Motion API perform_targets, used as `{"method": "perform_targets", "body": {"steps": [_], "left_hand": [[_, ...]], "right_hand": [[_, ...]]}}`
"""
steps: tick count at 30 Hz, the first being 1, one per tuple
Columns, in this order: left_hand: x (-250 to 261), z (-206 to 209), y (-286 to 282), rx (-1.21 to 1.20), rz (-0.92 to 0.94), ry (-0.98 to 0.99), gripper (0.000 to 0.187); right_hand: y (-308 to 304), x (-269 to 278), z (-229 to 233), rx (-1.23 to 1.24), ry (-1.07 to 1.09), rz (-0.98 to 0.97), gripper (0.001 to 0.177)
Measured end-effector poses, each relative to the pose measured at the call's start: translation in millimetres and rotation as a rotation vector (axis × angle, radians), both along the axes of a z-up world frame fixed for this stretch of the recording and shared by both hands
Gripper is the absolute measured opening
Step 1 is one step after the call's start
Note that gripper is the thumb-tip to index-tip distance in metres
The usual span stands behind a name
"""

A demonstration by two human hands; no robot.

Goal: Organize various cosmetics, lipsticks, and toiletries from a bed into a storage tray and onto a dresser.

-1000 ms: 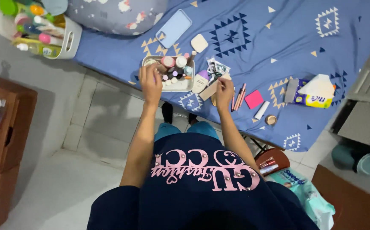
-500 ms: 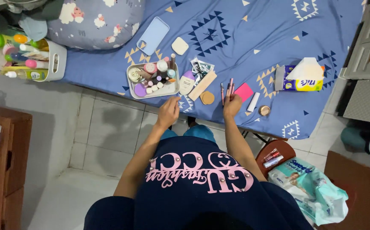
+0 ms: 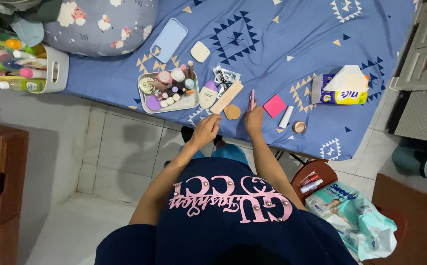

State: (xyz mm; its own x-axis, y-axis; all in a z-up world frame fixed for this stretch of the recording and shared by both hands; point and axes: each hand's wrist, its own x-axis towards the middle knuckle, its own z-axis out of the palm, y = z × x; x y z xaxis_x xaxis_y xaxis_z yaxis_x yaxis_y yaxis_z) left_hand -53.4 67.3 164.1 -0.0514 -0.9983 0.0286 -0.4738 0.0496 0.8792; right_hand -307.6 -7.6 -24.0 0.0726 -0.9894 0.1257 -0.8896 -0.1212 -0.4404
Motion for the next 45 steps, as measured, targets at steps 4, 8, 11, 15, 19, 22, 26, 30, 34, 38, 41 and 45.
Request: {"method": "perform_targets", "body": {"steps": [4, 8, 11, 15, 19, 22, 26, 30, 34, 38, 41, 45], "left_hand": [[-24.1, -54.3, -6.8, 0.189, 0.039, 0.258, 0.016], [-38.4, -98.9, -17.1, 0.374, 0.095, 0.878, 0.023], [-31.6, -71.6, -24.8, 0.417, 0.117, 1.232, 0.026], [-15.8, -47.8, -23.9, 0.430, 0.169, 1.263, 0.030], [-2.4, -16.3, -26.3, 0.373, 0.206, 1.273, 0.029], [3.0, -8.5, -25.2, 0.350, 0.227, 1.251, 0.029], [6.4, -16.8, -18.7, 0.335, 0.226, 1.180, 0.028], [12.9, -20.9, -14.2, 0.346, 0.205, 1.168, 0.030], [22.7, -25.6, -15.9, 0.398, 0.250, 1.222, 0.032], [30.6, -43.5, -20.8, 0.322, 0.346, 1.471, 0.031], [36.5, -51.4, -22.3, 0.262, 0.426, 1.610, 0.028], [51.8, -57.1, -22.7, 0.169, 0.453, 1.631, 0.024]], "right_hand": [[-15.4, -7.1, 4.0, 0.211, -0.123, -0.017, 0.027], [-21.1, 37.0, 153.5, 1.085, -1.056, 0.017, 0.025], [-11.2, 55.2, 171.1, 1.388, -1.138, 0.118, 0.025], [-6.0, 66.8, 177.4, 1.466, -1.238, 0.162, 0.039], [-3.6, 76.3, 207.8, 1.506, -1.282, 0.160, 0.042], [1.0, 79.3, 190.0, 1.577, -1.349, 0.193, 0.042], [6.1, 84.3, 155.0, 1.681, -1.481, 0.114, 0.042], [6.2, 98.2, 177.5, 1.658, -1.627, -0.070, 0.038], [4.5, 104.5, 210.4, 1.530, -1.553, 0.158, 0.040], [6.4, 104.7, 198.7, 1.350, -1.344, 0.091, 0.034], [12.2, 103.2, 208.2, 1.183, -1.223, 0.057, 0.028], [6.0, 80.8, 216.7, 0.936, -0.935, 0.154, 0.021]]}}
